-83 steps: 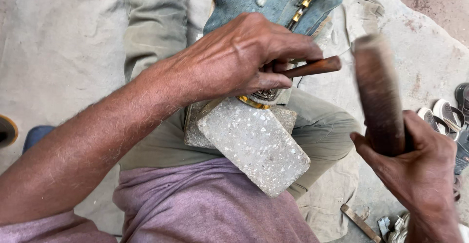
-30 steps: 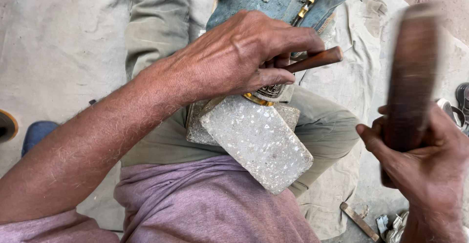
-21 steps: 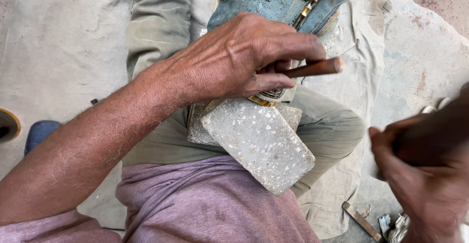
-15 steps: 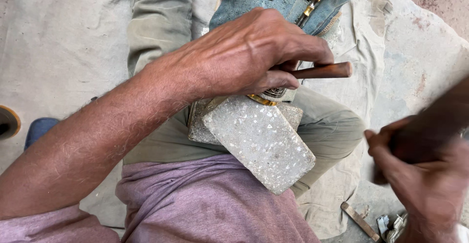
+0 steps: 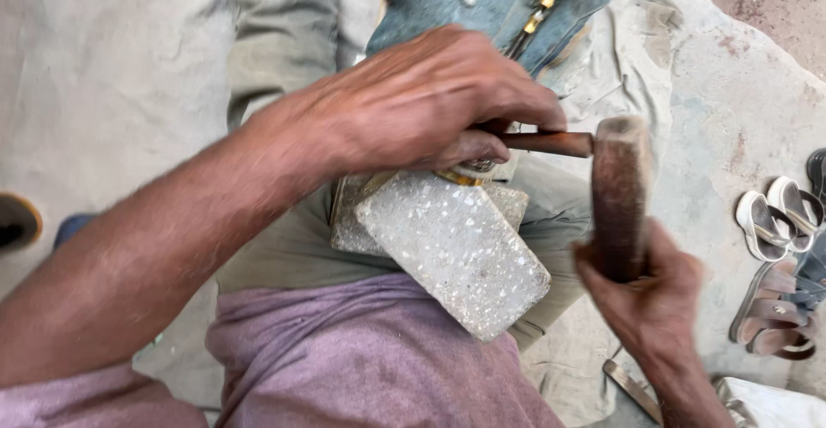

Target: The person sits on the ground with an ornate brass bell resting on a stone block on their lap. They hold a small chisel against the bell's decorated surface with one hand and strike it with a wooden mallet held in the other hand, working the pattern around the bell, occasionally repositioning the bell and rotating the chisel as they hammer.

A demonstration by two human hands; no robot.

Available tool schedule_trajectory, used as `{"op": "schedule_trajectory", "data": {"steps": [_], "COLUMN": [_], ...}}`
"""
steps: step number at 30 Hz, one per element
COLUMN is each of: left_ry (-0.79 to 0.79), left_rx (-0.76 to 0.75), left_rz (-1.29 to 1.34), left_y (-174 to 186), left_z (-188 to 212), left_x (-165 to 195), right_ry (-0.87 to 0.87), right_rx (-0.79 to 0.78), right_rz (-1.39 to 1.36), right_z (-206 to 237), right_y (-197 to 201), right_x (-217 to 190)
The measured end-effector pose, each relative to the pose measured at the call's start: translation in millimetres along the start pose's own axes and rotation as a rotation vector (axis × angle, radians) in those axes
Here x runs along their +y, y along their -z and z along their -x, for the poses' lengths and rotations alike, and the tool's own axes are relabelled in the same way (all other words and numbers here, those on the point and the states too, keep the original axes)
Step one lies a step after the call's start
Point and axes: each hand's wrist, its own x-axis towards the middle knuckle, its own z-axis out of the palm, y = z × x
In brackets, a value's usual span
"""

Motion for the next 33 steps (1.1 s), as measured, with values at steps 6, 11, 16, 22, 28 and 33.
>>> {"op": "schedule_trajectory", "data": {"steps": [6,11,16,22,28,33], "left_ry": [0.426,0.394,0.527,0.566,0.501,0.493], "left_rx": [0.121,0.180,0.205,0.141,0.138,0.117], "left_rz": [0.208,0.140,0.213,0.197,0.124,0.073], "left_y": [27,2,-13,-14,-20,-18], "left_z": [-2,18,20,3,-1,-3], "left_x": [6,-17,-23,-26,-26,-24], "right_ry": [-0.314,-0.452,-0.080,-0.151,0.240,0.110], "right_rx": [0.080,-0.127,-0.005,-0.018,0.062,0.086], "right_rz": [-0.849,-1.108,-1.256,-0.585,0.040,-0.375], "right_z": [-5,-38,-44,-68,-97,-111], "right_y": [-11,9,32,55,64,62], "right_x": [6,7,-17,-40,-16,16]}}
